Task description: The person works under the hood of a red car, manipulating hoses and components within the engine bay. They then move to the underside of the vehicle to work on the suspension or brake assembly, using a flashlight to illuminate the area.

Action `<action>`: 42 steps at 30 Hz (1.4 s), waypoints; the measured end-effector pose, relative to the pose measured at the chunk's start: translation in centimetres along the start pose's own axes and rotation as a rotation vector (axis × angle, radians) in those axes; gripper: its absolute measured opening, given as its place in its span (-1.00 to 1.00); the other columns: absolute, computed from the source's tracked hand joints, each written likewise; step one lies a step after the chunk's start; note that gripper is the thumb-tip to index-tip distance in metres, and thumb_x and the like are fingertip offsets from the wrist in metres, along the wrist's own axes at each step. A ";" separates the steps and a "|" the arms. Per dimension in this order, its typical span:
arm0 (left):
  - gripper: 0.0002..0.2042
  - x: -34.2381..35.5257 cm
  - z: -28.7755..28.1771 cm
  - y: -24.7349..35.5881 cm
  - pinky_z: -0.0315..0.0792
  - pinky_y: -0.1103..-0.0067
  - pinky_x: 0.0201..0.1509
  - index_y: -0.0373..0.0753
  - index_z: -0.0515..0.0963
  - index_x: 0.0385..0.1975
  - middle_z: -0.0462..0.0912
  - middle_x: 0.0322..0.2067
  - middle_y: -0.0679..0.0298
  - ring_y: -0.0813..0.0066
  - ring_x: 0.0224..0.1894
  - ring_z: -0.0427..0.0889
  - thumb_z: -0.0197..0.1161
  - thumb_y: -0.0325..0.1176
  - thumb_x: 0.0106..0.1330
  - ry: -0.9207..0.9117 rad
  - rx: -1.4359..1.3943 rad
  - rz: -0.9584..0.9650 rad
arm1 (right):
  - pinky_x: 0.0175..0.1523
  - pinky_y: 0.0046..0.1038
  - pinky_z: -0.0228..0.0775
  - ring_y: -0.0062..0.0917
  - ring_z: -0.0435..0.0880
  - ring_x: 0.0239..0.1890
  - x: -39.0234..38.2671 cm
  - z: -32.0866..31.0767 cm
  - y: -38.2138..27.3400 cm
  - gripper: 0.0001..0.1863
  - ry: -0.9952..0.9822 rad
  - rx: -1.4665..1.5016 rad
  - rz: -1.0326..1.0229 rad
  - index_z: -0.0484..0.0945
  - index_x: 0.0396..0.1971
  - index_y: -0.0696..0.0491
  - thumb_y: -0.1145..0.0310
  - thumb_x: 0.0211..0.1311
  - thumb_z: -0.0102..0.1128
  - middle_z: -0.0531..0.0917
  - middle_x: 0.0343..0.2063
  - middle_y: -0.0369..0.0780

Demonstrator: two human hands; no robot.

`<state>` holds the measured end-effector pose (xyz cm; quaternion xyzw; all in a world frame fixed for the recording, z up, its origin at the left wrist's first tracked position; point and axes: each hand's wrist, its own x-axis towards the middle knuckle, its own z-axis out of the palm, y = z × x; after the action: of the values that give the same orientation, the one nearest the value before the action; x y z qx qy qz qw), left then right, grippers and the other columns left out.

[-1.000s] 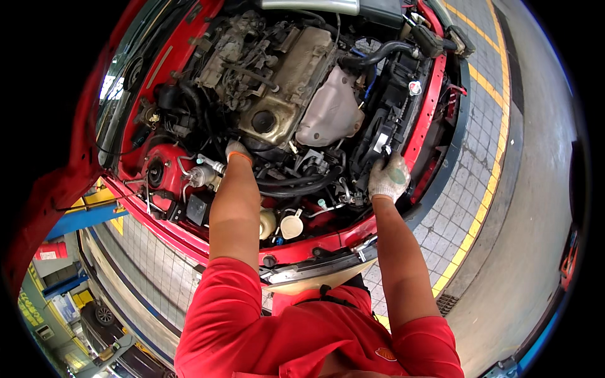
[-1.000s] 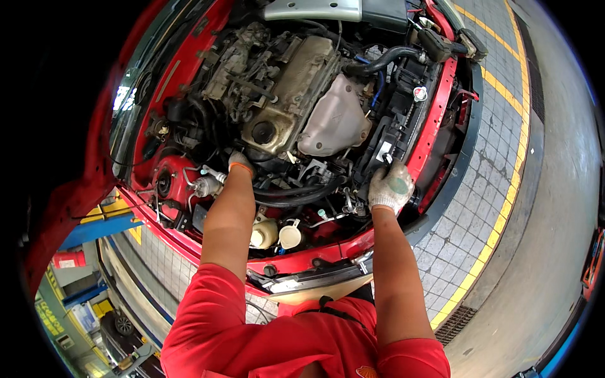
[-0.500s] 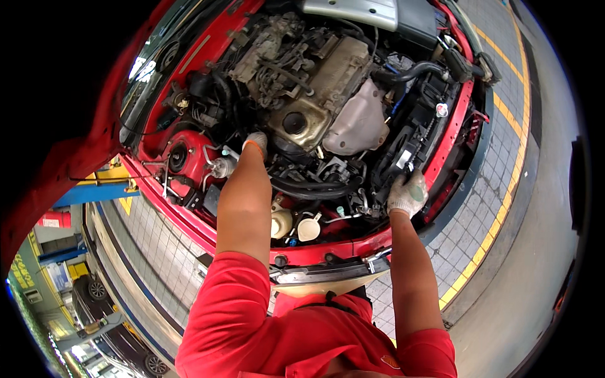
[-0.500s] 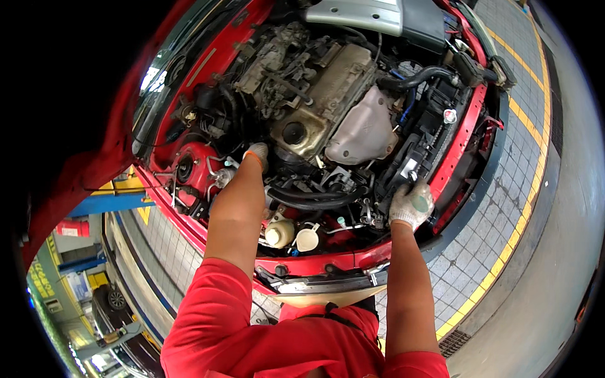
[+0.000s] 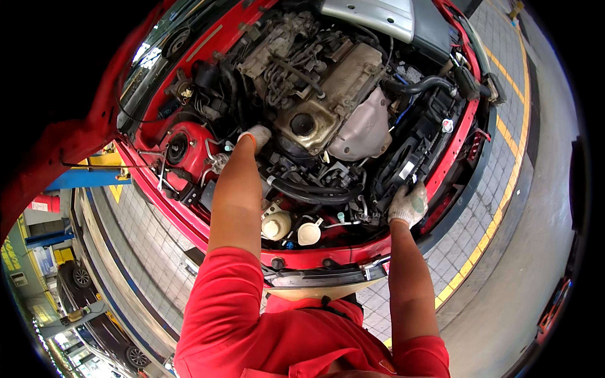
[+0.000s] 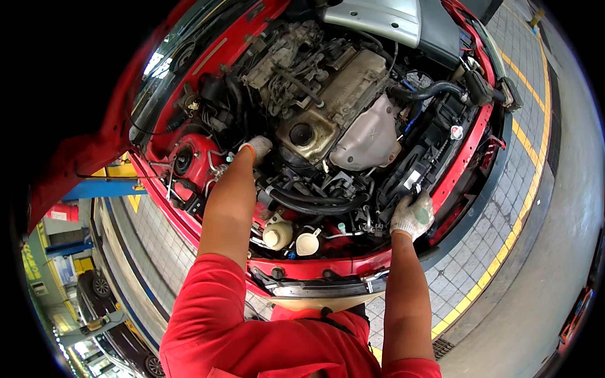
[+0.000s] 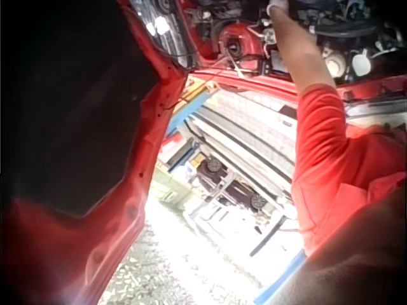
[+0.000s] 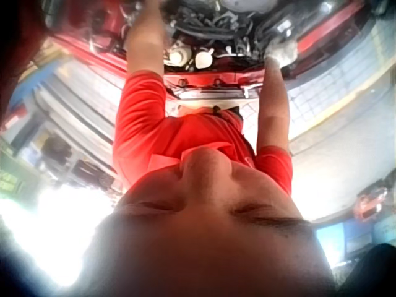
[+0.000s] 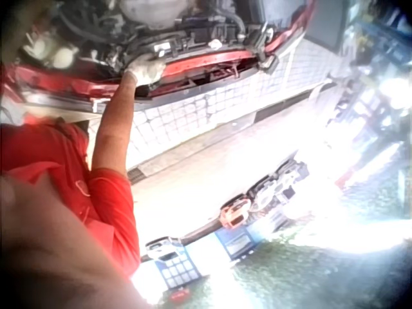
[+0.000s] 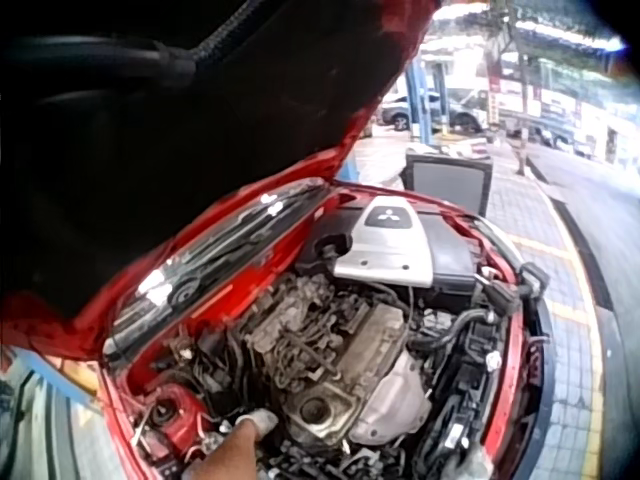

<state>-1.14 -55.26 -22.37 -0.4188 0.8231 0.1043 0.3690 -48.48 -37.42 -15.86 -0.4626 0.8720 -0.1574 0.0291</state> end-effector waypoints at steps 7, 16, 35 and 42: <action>-0.52 -2.0 -2.3 0.0 0.58 0.32 0.29 -0.24 0.76 0.02 0.74 0.12 0.06 0.08 0.23 0.66 0.52 -0.54 -0.01 -0.082 -0.263 -0.082 | 0.13 0.01 0.52 -0.03 0.72 -0.03 -0.1 -0.3 -0.7 -0.66 -0.008 -0.003 0.007 0.64 -0.05 0.12 0.26 0.25 0.25 0.74 -0.13 0.01; -0.64 -1.0 -1.0 0.4 0.63 0.34 0.22 -0.22 0.79 -0.04 0.76 0.10 0.09 0.11 0.16 0.72 0.46 -0.50 0.10 0.042 -0.175 -0.185 | 0.18 -0.04 0.52 -0.04 0.72 0.01 -0.1 0.7 0.2 -0.56 0.016 -0.012 0.008 0.63 0.10 0.11 0.26 0.25 0.26 0.74 -0.06 0.01; -0.58 0.1 -0.8 0.4 0.63 0.37 0.22 -0.20 0.77 -0.01 0.74 0.13 0.13 0.15 0.18 0.71 0.55 -0.51 0.05 -0.104 -0.037 -0.173 | 0.19 -0.06 0.53 -0.04 0.72 0.04 -0.2 0.8 0.1 -0.55 0.045 -0.001 -0.037 0.62 0.10 0.14 0.23 0.27 0.28 0.75 -0.06 0.02; -0.71 -0.1 -0.3 0.2 0.66 0.38 0.11 -0.22 0.81 -0.11 0.79 0.01 0.12 0.17 0.04 0.77 0.46 -0.53 0.14 0.010 -0.054 -0.120 | 0.19 -0.07 0.54 -0.04 0.73 0.02 -0.2 1.1 0.5 -0.54 0.058 -0.015 -0.041 0.62 0.10 0.14 0.24 0.25 0.29 0.75 -0.05 0.02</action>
<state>-1.39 -55.25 -22.13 -0.4779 0.7951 0.1020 0.3593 -48.54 -37.26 -17.05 -0.4760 0.8638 -0.1650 -0.0027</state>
